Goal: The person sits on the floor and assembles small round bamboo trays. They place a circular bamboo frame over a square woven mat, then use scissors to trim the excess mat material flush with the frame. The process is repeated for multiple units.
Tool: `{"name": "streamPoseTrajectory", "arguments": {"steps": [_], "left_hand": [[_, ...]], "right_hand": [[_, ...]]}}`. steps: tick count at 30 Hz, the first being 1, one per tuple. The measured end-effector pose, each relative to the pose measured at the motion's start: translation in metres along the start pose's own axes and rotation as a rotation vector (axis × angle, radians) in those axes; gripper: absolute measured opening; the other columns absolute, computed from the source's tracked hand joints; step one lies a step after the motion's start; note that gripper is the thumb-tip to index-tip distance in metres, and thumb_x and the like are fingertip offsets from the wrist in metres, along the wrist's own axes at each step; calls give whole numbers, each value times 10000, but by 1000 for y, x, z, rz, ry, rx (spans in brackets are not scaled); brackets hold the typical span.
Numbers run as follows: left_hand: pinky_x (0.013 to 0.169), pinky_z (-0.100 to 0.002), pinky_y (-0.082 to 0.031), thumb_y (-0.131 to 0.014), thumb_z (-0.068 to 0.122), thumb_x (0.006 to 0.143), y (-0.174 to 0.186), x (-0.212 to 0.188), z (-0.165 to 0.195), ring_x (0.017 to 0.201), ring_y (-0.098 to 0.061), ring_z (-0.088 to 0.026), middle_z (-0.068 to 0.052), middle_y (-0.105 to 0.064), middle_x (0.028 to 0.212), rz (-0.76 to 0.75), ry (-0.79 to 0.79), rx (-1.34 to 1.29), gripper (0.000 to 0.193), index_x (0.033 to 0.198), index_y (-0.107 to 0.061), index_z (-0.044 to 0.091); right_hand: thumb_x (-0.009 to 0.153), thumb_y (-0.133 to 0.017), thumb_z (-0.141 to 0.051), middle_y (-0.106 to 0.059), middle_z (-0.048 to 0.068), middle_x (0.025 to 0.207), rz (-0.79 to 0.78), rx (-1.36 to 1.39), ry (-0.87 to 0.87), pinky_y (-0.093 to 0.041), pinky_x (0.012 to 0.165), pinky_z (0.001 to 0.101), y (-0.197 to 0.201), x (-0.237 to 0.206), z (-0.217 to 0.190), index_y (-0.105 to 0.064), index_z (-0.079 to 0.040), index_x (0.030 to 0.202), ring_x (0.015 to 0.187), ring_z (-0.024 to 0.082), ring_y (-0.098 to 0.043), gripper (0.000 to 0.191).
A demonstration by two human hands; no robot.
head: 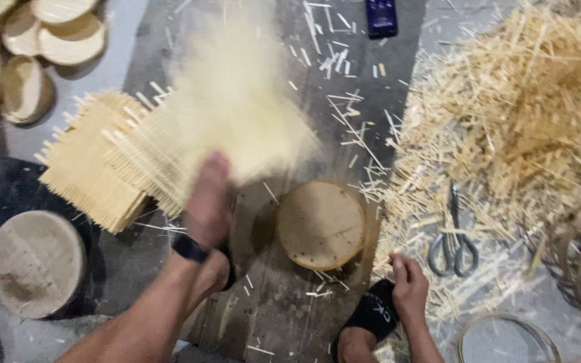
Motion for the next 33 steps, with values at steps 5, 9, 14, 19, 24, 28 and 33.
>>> {"name": "streamPoseTrajectory", "arguments": {"steps": [5,9,14,19,24,28,33], "left_hand": [[1311,-434,-251,-490,-83,881,-72,-102,125,1557,-309,-238,-126,-387,1643,-538,-478,50,725,1567,-378,124],[1228,-526,-240,-602,80,901,-77,-130,135,1494,-325,-379,-236,-377,1594,-620,-318,-255,646,1510,-406,-11],[1125,-364,-460,-619,439,996,-91,-104,87,1278,-578,-220,-110,-631,1335,-1041,314,-314,458,1316,-559,117],[739,-349,-623,-820,1,757,-104,-56,27,851,-752,-231,-162,-774,1025,-456,1339,-937,537,1238,-583,-34],[723,-355,-636,-797,19,803,-109,-59,20,829,-753,-219,-164,-778,1027,-650,1482,-978,352,1141,-718,-36],[773,-342,-624,-825,18,778,-108,-57,24,885,-747,-217,-162,-767,1074,-568,1397,-967,486,1232,-666,-51],[783,-415,-503,-893,181,715,-64,-55,85,954,-579,-300,-188,-598,1043,-112,569,83,693,1265,-541,-49]], "right_hand": [[859,-705,-356,-753,159,1175,-294,783,-299,-569,901,355,-10,21,-12,-653,31,1232,1044,250,-721,540],[835,-787,-121,-753,155,1112,-232,230,-199,-583,821,349,-31,31,-12,-646,39,1218,940,215,-712,439],[843,-793,-83,-775,132,1053,-199,15,-214,-610,768,327,-43,40,-20,-666,33,1165,875,184,-741,366],[836,-789,-81,-777,102,1064,-192,-16,-132,-619,786,329,-43,41,-41,-677,1,1169,909,164,-742,361],[859,-775,-76,-772,106,1079,-184,-9,-58,-615,804,320,-42,36,-48,-656,-5,1206,946,166,-741,374],[862,-769,-61,-777,110,1072,-168,4,-82,-623,804,323,-42,35,-41,-657,4,1195,942,174,-753,357],[849,-794,-99,-783,113,1056,-158,-48,-75,-621,800,324,-39,36,-33,-665,2,1173,923,168,-756,363]]}}
Point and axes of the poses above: each hand's wrist, its own x-axis towards the middle knuckle, its own y-axis out of the back of the hand, z = x × y, the point moved 4 cm from there along x, towards the middle knuckle
